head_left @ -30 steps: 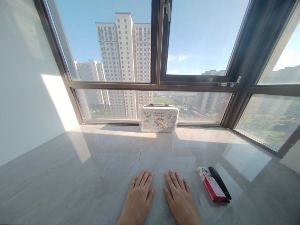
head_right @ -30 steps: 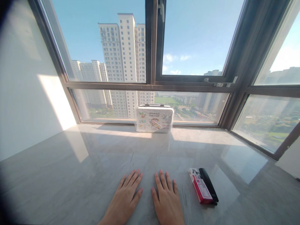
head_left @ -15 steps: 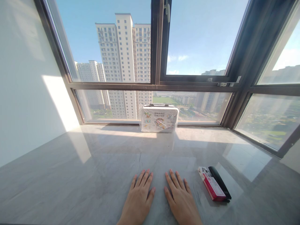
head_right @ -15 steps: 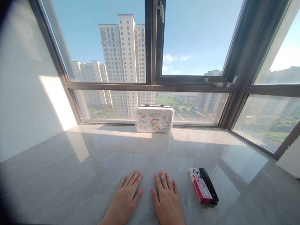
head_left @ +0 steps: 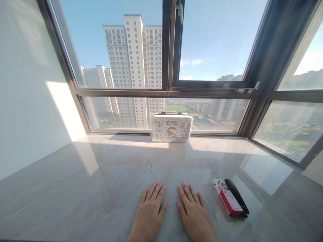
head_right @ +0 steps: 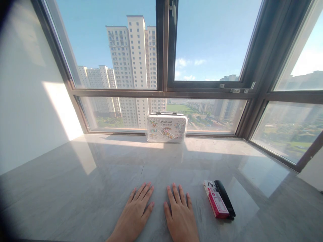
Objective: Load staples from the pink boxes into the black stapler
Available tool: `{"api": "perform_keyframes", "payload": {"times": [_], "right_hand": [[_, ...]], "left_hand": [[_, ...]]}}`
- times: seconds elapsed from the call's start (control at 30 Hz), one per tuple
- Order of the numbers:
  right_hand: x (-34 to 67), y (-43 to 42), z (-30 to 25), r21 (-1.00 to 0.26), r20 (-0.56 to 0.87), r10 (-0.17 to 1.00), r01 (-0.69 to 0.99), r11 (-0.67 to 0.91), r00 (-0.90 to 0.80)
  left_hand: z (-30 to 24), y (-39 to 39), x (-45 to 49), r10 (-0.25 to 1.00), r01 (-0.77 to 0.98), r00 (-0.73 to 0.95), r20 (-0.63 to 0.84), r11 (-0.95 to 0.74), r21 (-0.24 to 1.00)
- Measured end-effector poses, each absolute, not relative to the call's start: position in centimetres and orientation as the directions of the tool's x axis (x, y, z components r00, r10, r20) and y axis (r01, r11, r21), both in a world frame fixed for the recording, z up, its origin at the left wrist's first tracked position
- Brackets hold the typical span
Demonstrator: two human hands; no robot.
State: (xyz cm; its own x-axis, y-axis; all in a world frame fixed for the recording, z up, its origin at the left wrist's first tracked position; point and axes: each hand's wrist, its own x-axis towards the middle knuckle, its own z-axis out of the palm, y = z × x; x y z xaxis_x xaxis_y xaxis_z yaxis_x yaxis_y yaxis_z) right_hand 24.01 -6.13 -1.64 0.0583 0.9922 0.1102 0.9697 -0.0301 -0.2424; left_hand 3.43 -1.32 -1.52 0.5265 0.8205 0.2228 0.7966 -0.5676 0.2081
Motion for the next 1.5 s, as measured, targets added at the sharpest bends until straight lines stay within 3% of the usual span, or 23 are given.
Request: {"api": "perform_keyframes", "payload": {"times": [1.5], "right_hand": [[24.31,-6.48,-1.44,-0.272,0.119,0.991,0.962,-0.034,0.069]], "left_hand": [[-1.63,-1.44,3.42,0.821,0.797,0.518,0.240,-0.565,0.214]]}}
